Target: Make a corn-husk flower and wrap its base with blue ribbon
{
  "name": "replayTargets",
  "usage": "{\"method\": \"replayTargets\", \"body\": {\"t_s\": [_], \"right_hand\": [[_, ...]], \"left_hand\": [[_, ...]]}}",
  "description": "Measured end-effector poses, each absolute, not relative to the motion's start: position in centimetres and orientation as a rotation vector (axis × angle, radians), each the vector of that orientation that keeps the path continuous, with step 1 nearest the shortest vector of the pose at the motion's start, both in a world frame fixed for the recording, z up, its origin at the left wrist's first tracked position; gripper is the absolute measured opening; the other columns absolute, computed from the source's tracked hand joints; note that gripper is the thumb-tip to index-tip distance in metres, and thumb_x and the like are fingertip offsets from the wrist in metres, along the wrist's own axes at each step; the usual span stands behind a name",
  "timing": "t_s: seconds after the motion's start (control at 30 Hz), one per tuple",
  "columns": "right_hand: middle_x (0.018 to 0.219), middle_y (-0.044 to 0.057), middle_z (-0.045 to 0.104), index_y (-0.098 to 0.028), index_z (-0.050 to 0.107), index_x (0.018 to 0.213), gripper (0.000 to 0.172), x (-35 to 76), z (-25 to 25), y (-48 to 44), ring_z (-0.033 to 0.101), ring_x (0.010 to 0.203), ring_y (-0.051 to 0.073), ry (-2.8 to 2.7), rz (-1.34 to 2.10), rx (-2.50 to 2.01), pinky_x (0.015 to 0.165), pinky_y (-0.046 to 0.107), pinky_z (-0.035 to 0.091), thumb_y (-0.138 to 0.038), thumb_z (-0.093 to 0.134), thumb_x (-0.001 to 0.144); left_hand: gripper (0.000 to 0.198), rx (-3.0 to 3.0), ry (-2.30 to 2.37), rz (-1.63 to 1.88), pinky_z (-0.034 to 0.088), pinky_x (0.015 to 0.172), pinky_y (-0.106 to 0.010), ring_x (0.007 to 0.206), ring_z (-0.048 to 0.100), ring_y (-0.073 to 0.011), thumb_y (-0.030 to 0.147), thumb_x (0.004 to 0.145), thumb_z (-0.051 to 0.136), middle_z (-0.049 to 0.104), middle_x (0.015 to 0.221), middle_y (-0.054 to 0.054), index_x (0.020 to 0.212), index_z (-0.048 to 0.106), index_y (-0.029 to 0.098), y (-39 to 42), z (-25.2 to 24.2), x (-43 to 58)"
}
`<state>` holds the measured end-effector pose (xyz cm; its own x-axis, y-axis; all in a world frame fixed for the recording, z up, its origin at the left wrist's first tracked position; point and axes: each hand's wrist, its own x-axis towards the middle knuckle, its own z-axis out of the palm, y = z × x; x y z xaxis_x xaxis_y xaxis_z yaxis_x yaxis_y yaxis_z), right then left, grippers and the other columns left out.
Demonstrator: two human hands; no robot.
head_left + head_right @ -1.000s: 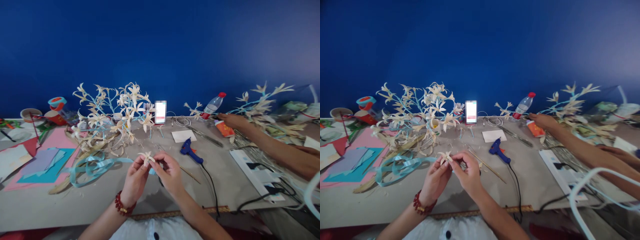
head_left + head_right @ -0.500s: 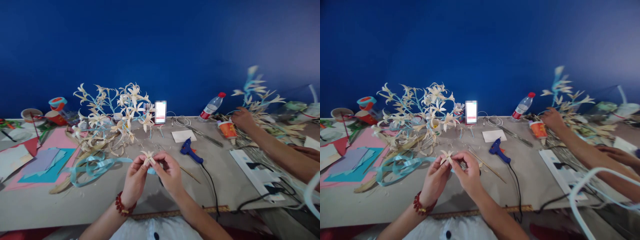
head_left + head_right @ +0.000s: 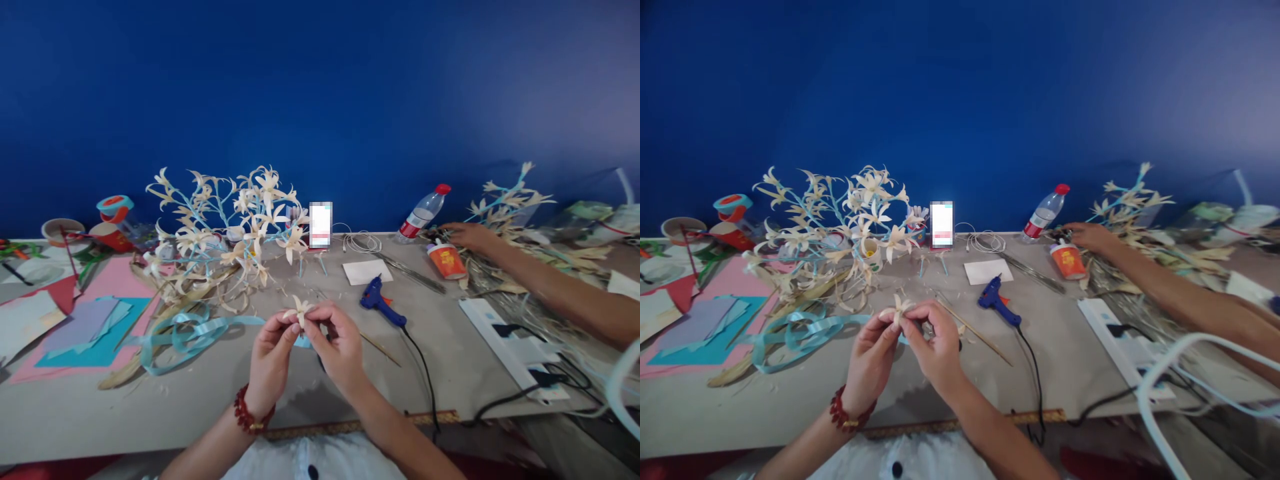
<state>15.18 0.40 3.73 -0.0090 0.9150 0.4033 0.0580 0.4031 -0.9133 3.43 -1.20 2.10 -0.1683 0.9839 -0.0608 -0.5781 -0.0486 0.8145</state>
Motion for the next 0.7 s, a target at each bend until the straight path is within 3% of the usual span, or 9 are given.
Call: {"method": "replayTargets", "body": {"t_s": [0.33,0.57,0.7], "right_hand": [[0.077,0.000,0.063,-0.021,0.062,0.080,0.017,14.65,3.06,0.38,0.059,0.069,0.016,-1.167,1.072,-0.967,0.065,0.028,0.049,-0.032,0.075,0.079],[0.077,0.001,0.064,-0.021,0.062,0.083,0.021,14.58,3.43,0.68,0.060,0.069,0.016,-1.150,1.142,-0.942,0.065,0.027,0.050,-0.036,0.076,0.078],[0.077,0.001,0.064,-0.021,0.064,0.082,0.017,14.68,3.58,0.83,0.060,0.069,0.015,-1.206,1.119,-0.946,0.063,0.026,0.049,-0.034,0.075,0.079]], "left_hand": [[0.014,0.659,0.774,1.538,0.051,0.074,-0.020,0.078,0.063,-0.0114,0.023,0.069,0.084,0.069,0.082,0.000,0.078,0.074,0.020,-0.88,2.38,3.16],[0.012,0.694,0.805,1.560,0.052,0.083,-0.027,0.086,0.066,-0.0159,0.026,0.073,0.081,0.072,0.087,-0.002,0.081,0.074,0.021,-0.99,2.04,3.19],[0.016,0.682,0.858,1.583,0.053,0.081,-0.026,0.085,0.066,-0.0151,0.029,0.071,0.082,0.072,0.089,-0.001,0.083,0.075,0.022,-1.03,1.79,3.23]]}}
